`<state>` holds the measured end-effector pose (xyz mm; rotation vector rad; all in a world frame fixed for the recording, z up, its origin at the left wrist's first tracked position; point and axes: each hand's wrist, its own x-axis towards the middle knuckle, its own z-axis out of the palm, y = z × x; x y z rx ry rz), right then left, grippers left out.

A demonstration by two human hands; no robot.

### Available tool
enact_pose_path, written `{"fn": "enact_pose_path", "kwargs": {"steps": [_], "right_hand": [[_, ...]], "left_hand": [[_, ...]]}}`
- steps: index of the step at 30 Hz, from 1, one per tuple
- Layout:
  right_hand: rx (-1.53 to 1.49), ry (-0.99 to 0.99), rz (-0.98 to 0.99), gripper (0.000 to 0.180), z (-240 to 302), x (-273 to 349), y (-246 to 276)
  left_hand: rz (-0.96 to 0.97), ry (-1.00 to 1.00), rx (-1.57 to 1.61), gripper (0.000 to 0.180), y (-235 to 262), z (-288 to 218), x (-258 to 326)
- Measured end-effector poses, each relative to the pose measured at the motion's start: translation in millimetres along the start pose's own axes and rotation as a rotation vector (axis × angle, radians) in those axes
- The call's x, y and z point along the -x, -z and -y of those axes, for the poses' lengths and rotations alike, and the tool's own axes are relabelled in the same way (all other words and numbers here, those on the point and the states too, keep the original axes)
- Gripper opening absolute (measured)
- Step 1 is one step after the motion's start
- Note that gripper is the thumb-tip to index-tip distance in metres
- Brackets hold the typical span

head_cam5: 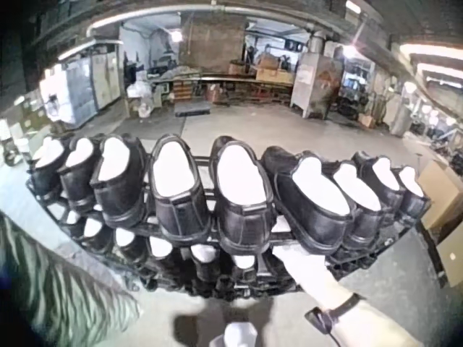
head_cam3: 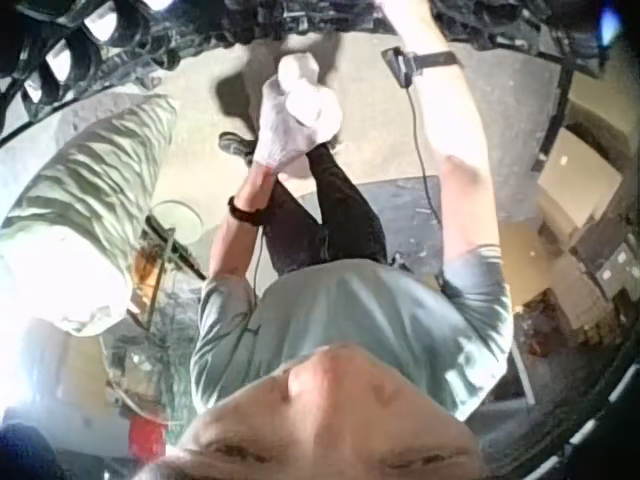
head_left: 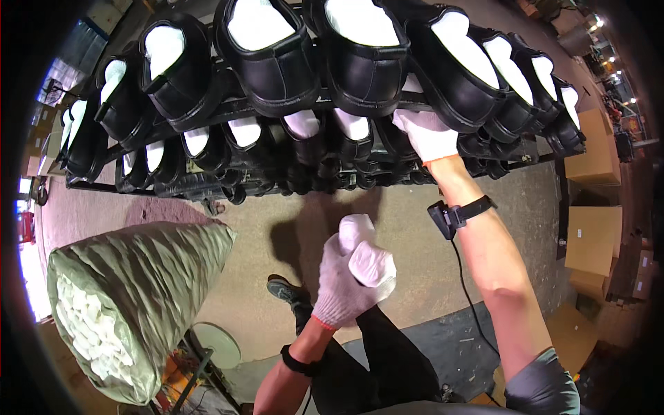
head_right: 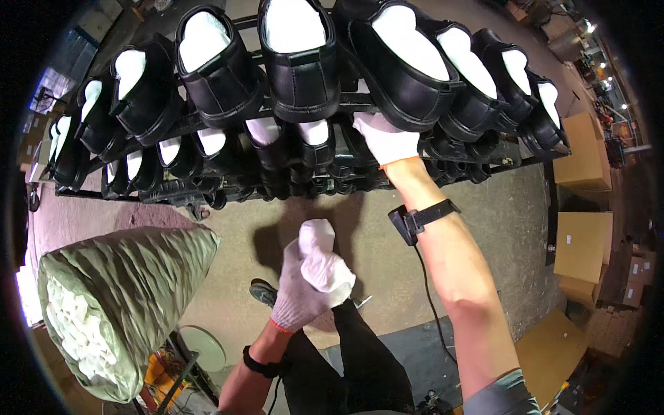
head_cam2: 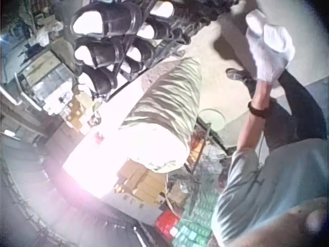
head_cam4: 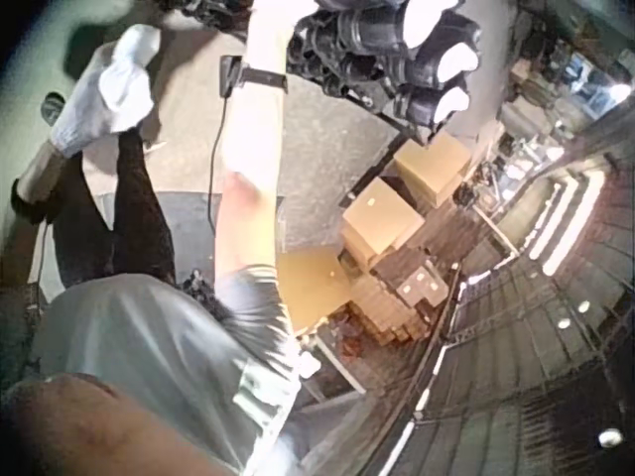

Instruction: The recorder is stuffing shoes with paper to maintain their shape during manufacturing.

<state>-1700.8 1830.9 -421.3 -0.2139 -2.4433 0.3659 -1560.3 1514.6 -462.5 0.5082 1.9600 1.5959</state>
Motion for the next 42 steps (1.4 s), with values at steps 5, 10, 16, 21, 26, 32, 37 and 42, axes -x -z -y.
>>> {"fn": "enact_pose_path", "kwargs": {"steps": [5, 10, 16, 21, 26, 32, 37, 42], "right_hand": [[0.124, 0.139, 0.102, 0.026, -16.2, 13.8, -3.0], [-0.01, -0.107, 0.301, 0.031, -7.2, 22.9, 2.1], [0.094, -0.017, 0.32, 0.024, -8.0, 14.6, -6.6], [0.038, 0.059, 0.185, 0.034, -16.7, -0.1, -8.8], [-0.096, -0.263, 0.199, 0.032, -14.2, 26.9, -4.6], [0.064, -0.116, 0.136, 0.033, -35.6, 2.9, -19.9], [-0.074, 0.007, 0.046, 0.026, -7.8, 17.4, -16.6], [0.066, -0.036, 0.207, 0.021, -12.6, 10.9, 5.9]], "left_hand": [[-0.027, 0.205, 0.062, 0.1, -22.9, 4.3, -13.6], [0.012, 0.348, 0.092, 0.101, -11.9, 17.3, -26.2], [-0.029, 0.378, 0.048, 0.088, -5.9, -1.6, -32.3], [0.016, 0.352, 0.072, 0.089, 7.4, 2.4, -38.0], [-0.045, 0.368, 0.105, 0.094, 7.4, 7.3, -38.0], [0.046, 0.424, 0.288, 0.077, 0.9, 29.2, -40.4], [-0.09, 0.182, 0.122, 0.062, -0.5, 26.4, -39.0], [-0.109, 0.206, 0.032, 0.068, -4.3, 24.1, -42.8]]}}
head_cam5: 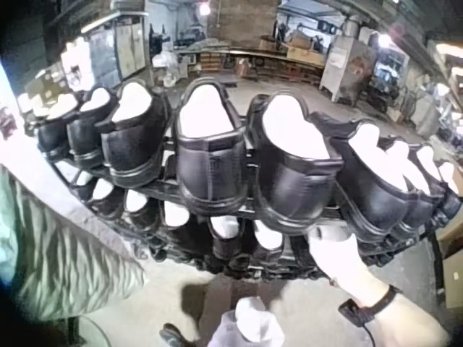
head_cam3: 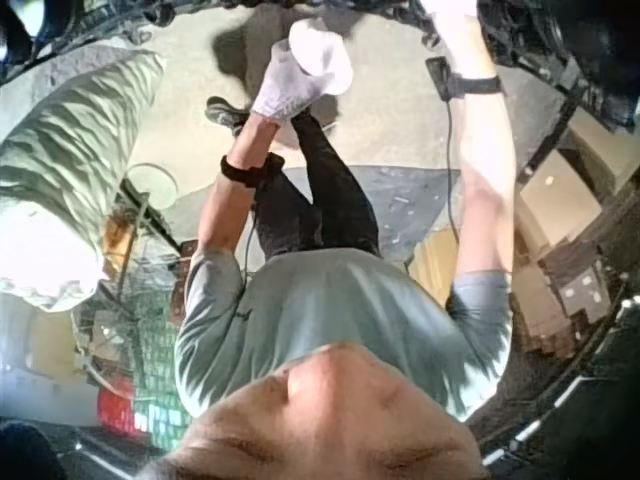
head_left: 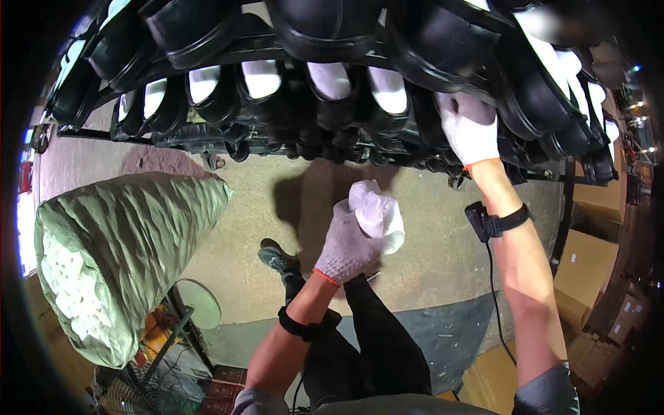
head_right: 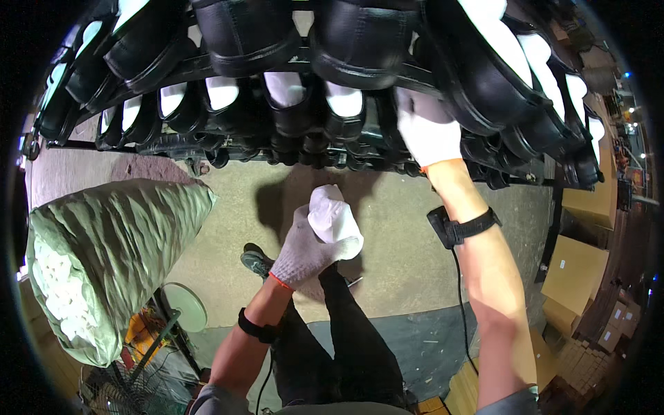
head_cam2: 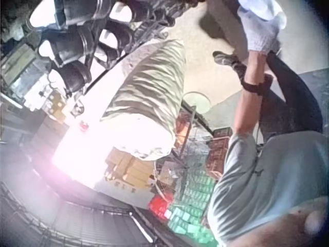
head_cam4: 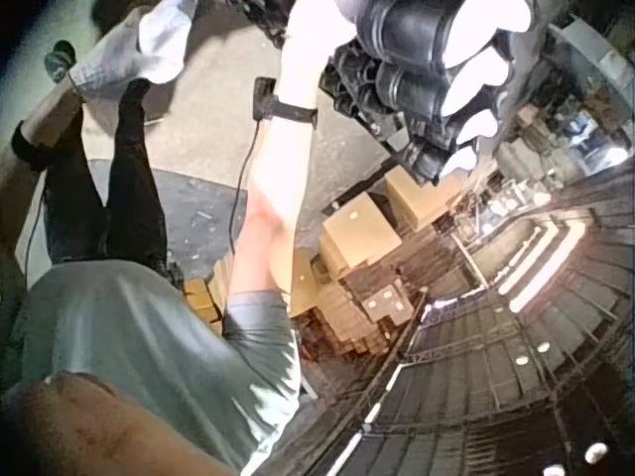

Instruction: The recorder is stuffing shoes with paper to maintain their shape during manufacturing.

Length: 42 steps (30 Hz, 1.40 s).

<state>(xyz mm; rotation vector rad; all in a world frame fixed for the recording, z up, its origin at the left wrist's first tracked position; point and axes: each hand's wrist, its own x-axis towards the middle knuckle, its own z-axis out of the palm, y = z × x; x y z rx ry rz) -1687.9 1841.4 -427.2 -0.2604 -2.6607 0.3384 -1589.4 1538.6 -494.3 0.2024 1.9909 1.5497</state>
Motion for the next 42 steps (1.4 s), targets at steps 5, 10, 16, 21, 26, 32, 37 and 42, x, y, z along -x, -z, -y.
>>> {"fn": "enact_pose_path", "kwargs": {"steps": [5, 10, 16, 21, 26, 32, 37, 42], "right_hand": [[-0.155, 0.131, -0.012, 0.032, 29.8, 46.6, 52.7], [-0.503, -0.255, 0.367, 0.08, 73.8, 174.4, 78.0], [-0.632, -0.588, 0.085, 0.069, 20.2, 166.5, 91.2], [-0.697, -0.705, -0.558, 0.061, -52.9, 84.2, 78.1], [0.19, -0.008, -0.4, 0.044, -126.2, 36.8, 16.5], [0.236, 0.081, -0.046, 0.042, -89.8, 24.0, -0.8], [-0.008, 0.017, 0.049, 0.034, -111.8, 31.8, 0.0], [0.115, -0.076, 0.039, 0.037, -102.9, 22.6, -4.2]], "left_hand": [[0.039, -0.069, -0.045, 0.076, -11.5, -22.6, -11.9], [-0.183, -0.095, -0.804, 0.048, -63.6, -46.8, -10.6], [-0.25, -0.303, -0.596, 0.057, -111.6, -84.5, -13.1], [-0.119, -0.391, -0.484, 0.052, -111.8, -82.7, -16.9], [-0.06, -0.367, -0.523, 0.046, -121.9, -59.3, 5.1], [-0.054, -0.293, -0.502, 0.04, -105.9, -33.0, 19.8], [-0.04, -0.327, -0.431, 0.041, -93.0, -30.0, 10.2], [0.014, -0.405, -0.25, 0.047, -89.3, -21.2, -3.4]]}}
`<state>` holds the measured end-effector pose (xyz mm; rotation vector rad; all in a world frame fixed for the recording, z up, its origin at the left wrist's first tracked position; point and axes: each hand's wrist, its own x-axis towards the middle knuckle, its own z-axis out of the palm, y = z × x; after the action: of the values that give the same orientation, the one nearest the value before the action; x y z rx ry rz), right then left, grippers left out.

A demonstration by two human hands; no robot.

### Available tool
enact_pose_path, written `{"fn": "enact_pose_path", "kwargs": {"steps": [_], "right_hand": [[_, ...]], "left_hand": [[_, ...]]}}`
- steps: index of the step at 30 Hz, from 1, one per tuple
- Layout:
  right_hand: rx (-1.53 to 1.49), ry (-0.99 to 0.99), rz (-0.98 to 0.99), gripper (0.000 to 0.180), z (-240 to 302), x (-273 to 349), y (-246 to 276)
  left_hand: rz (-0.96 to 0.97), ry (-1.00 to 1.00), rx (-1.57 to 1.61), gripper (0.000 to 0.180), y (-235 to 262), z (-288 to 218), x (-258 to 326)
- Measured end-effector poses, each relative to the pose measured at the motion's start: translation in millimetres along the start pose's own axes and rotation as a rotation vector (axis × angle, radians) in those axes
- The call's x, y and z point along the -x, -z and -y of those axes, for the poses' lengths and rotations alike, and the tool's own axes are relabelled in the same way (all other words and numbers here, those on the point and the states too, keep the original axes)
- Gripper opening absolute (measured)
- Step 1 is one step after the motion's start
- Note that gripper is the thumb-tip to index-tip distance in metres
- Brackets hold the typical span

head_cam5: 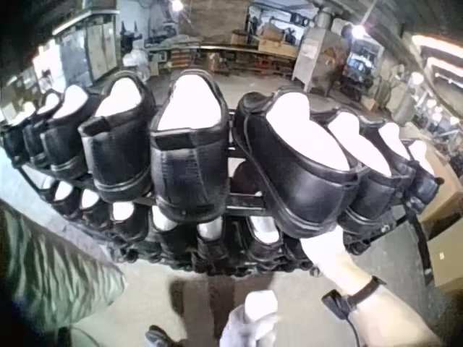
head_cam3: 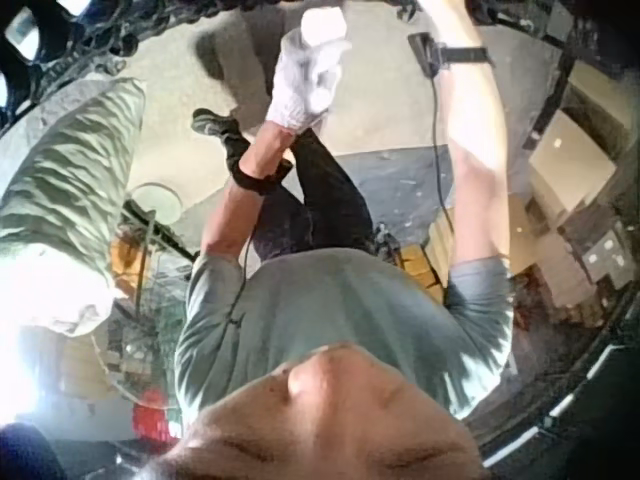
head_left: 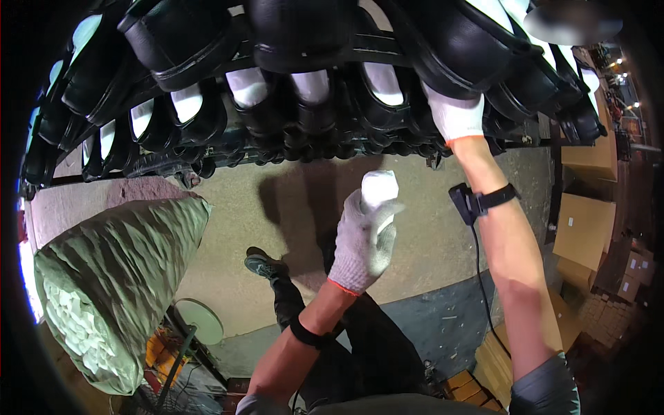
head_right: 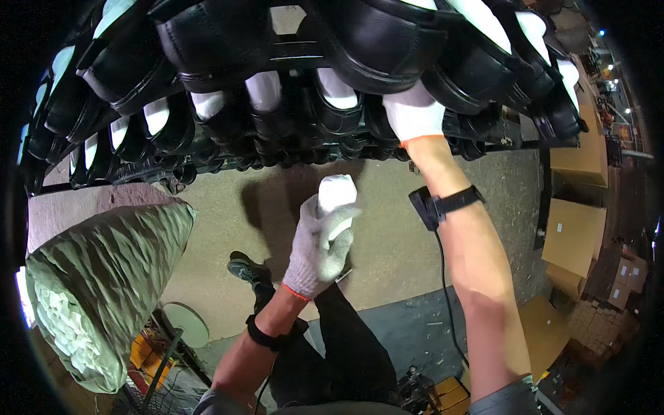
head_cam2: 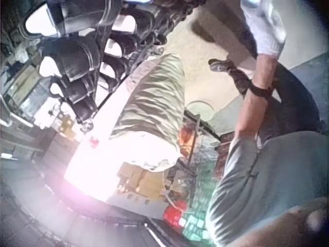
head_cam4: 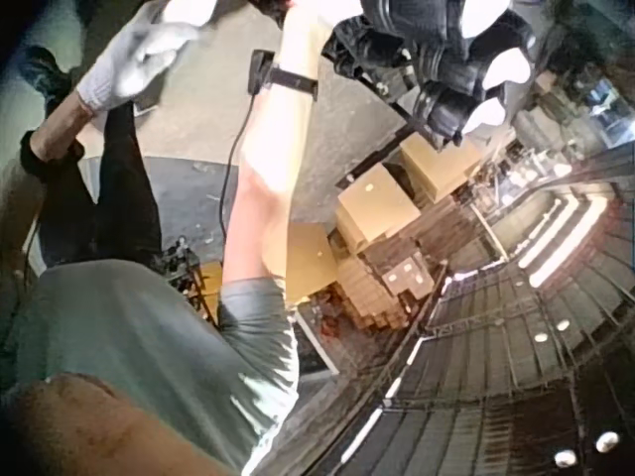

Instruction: The recorder is stuffing shoes with paper to maintain their shape during manufacturing.

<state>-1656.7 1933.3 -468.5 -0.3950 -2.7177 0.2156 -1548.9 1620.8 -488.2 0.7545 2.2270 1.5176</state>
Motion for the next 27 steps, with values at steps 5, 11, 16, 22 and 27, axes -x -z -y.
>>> {"fn": "enact_pose_path", "kwargs": {"steps": [5, 11, 16, 22, 27], "right_hand": [[-0.13, -0.048, 0.059, 0.036, 32.5, 35.1, 45.3], [-0.67, -0.227, 0.288, 0.068, 76.0, 170.6, 125.9], [-0.26, -0.23, 0.393, 0.073, 36.3, 201.2, 165.6], [-0.243, 0.088, 0.505, 0.084, 32.4, 183.7, 191.5], [-0.037, 0.126, 0.48, 0.071, 17.3, 188.4, 180.1]], "left_hand": [[0.023, -0.028, 0.085, 0.083, 3.0, -4.1, -2.9], [0.136, 0.131, 0.303, 0.089, -6.2, -24.1, -7.1], [0.363, -0.296, -0.049, 0.09, -43.0, -52.7, -35.7], [0.573, 0.223, 0.581, 0.08, -30.0, -73.5, -88.8], [0.448, 0.087, 0.5, 0.083, -52.9, -62.0, -86.7]]}}
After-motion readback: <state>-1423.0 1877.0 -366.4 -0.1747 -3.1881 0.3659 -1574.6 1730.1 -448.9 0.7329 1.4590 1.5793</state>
